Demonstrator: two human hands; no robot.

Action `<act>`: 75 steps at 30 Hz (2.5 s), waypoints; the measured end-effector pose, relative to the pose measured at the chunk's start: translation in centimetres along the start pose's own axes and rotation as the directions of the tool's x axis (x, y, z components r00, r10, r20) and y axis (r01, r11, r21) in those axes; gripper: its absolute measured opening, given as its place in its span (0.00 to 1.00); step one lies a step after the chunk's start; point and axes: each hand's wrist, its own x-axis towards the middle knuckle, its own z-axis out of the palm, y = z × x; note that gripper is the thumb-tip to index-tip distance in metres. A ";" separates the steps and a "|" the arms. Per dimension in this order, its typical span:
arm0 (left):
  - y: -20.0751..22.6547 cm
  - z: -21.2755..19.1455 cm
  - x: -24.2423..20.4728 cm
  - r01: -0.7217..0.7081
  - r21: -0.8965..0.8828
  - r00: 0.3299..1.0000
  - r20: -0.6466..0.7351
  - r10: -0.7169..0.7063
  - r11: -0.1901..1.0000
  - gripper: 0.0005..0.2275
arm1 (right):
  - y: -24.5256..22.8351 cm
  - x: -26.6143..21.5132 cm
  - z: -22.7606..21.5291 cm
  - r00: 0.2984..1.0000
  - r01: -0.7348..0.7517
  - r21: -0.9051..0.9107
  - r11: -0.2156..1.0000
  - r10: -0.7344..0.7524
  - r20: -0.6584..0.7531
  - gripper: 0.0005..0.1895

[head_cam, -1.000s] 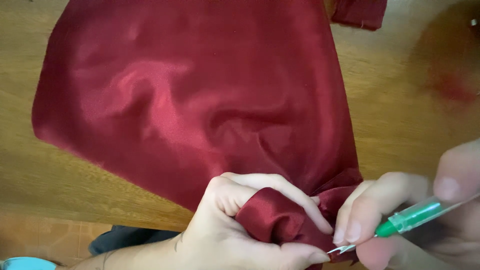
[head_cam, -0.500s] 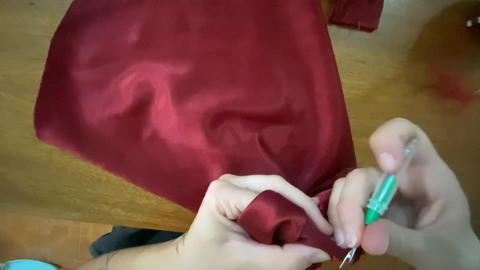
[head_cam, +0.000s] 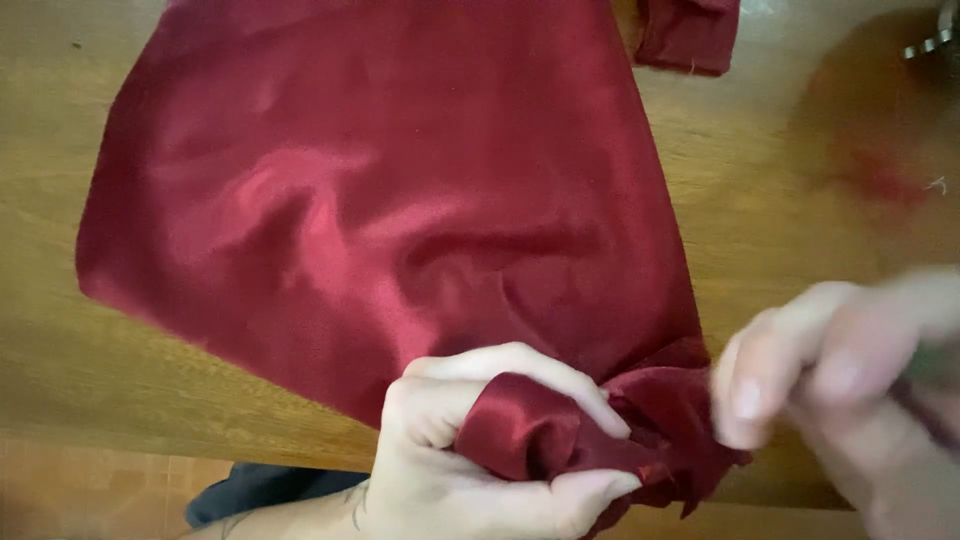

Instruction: Using a seam ripper to carefully remove stitches from a red satin fabric on a wooden table.

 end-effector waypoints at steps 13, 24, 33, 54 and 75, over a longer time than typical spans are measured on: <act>0.1 0.4 0.1 -0.046 0.076 0.998 0.037 0.043 0.996 0.07 | -2.1 1.8 3.7 0.946 0.324 -0.780 0.536 -0.182 0.268 0.14; -0.8 0.2 -0.3 -0.018 0.099 0.994 0.111 0.007 0.995 0.08 | 1.4 0.1 2.0 0.962 0.258 -0.497 0.829 -0.266 0.057 0.12; -0.3 0.7 -0.1 0.068 0.042 0.997 -0.038 -0.066 0.997 0.07 | 10.0 -1.9 -14.5 0.991 -0.028 -0.718 0.696 -0.076 -0.111 0.19; 0.0 1.3 0.7 0.161 -0.142 0.982 -0.071 -0.172 0.977 0.08 | 1.0 2.7 -8.8 0.941 -0.250 -0.878 0.408 -0.110 -0.320 0.07; 0.5 -0.1 0.8 0.208 -0.237 0.978 0.051 -0.201 0.949 0.09 | -1.8 2.3 4.4 0.975 0.204 -0.734 0.648 -0.202 0.093 0.11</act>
